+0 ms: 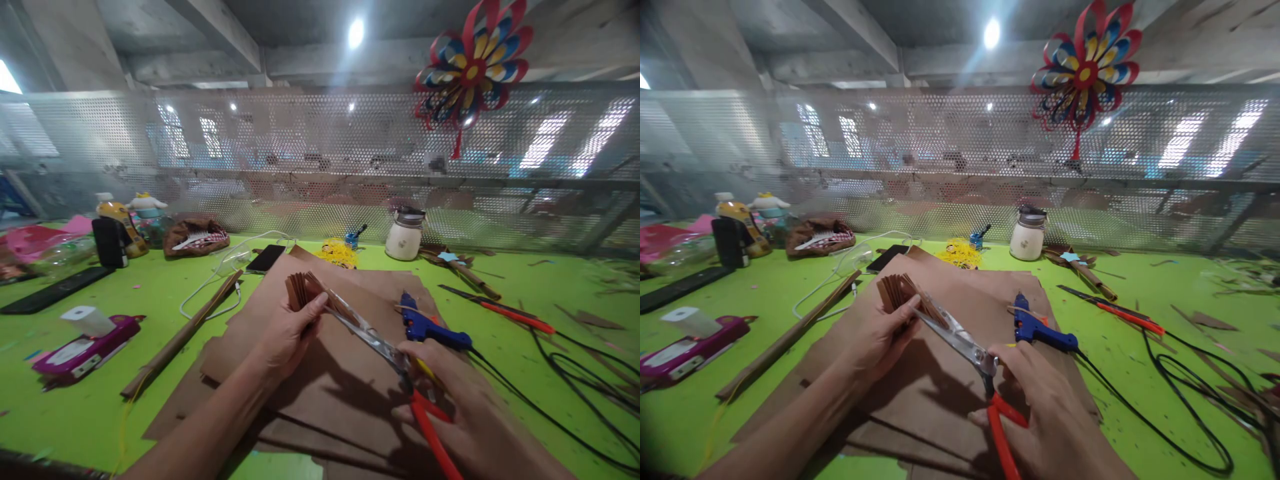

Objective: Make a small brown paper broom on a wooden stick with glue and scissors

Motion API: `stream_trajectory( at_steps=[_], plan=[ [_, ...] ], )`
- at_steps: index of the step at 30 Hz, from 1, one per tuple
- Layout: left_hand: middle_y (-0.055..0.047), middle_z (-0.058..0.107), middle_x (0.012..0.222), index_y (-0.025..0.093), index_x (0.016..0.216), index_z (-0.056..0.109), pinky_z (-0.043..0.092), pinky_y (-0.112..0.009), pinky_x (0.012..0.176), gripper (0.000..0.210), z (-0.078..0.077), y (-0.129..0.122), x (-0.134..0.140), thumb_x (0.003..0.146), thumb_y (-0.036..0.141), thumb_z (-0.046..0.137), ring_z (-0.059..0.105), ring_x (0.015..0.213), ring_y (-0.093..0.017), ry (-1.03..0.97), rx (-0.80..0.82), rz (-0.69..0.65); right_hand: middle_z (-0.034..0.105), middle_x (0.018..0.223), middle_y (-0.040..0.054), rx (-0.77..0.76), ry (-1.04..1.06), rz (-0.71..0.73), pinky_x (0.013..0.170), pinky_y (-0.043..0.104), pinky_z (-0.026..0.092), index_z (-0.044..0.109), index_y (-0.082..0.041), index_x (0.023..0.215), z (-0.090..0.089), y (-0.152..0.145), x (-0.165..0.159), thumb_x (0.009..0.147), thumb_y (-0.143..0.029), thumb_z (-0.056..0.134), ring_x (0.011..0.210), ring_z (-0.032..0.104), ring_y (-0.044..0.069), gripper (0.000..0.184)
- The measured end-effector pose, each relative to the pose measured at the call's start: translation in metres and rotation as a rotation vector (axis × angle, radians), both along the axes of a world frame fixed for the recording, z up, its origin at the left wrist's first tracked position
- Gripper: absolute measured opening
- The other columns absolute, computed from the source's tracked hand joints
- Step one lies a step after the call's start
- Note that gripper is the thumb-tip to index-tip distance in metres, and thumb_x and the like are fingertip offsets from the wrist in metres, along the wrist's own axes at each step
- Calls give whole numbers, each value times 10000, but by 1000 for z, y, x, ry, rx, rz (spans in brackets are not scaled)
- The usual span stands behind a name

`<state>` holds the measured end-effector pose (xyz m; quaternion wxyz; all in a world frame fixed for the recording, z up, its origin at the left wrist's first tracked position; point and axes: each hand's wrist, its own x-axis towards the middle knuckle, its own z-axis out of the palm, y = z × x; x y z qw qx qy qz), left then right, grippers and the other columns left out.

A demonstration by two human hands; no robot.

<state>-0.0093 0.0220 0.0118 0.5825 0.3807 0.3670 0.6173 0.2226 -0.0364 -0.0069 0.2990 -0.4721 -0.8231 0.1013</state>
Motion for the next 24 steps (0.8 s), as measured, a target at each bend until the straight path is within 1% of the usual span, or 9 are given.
stream_trajectory(
  at_steps=[2, 6, 13, 17, 21, 24],
  plan=[
    [38, 544, 614, 165, 737, 620, 370, -143, 488, 247, 0, 0, 0, 594, 286, 781, 480, 552, -56, 3, -7, 6, 630, 1022, 44, 9, -3, -7, 702, 254, 531, 505, -261, 1144, -1, 1, 0, 741, -332, 643, 844, 635, 179, 433],
    [33, 560, 634, 160, 724, 622, 401, -147, 536, 242, 2, 0, 0, 581, 262, 788, 513, 606, -69, -10, 33, 14, 625, 1045, 53, 36, -4, -4, 729, 266, 531, 514, -263, 1141, 0, 0, 0, 729, -337, 652, 882, 632, 196, 441],
    [31, 580, 665, 160, 722, 638, 427, -150, 604, 222, 2, -1, 2, 582, 246, 788, 531, 642, -68, -38, 26, 18, 639, 954, 32, 17, 8, -3, 679, 245, 529, 520, -261, 1130, 2, -1, -3, 730, -301, 644, 793, 631, 171, 421],
    [45, 576, 646, 168, 715, 642, 400, -124, 553, 217, 1, 0, 2, 574, 231, 795, 509, 591, -44, -43, 14, 27, 642, 938, 27, 31, -1, -1, 669, 241, 530, 529, -256, 1118, 1, -1, -2, 734, -326, 640, 785, 630, 167, 406],
    [57, 568, 630, 172, 692, 641, 384, -104, 541, 211, 3, 0, 1, 566, 224, 803, 489, 578, -30, -43, 28, 23, 651, 979, 39, 92, -27, -27, 675, 249, 534, 535, -252, 1135, 0, -1, -1, 723, -330, 649, 818, 641, 183, 434],
    [53, 565, 627, 164, 680, 636, 364, -100, 523, 202, 4, -1, 1, 577, 225, 799, 480, 574, -28, -40, 39, 10, 662, 991, 43, 127, -46, -31, 644, 236, 536, 545, -250, 1138, -2, -1, 1, 717, -335, 658, 827, 653, 189, 445]
  ],
)
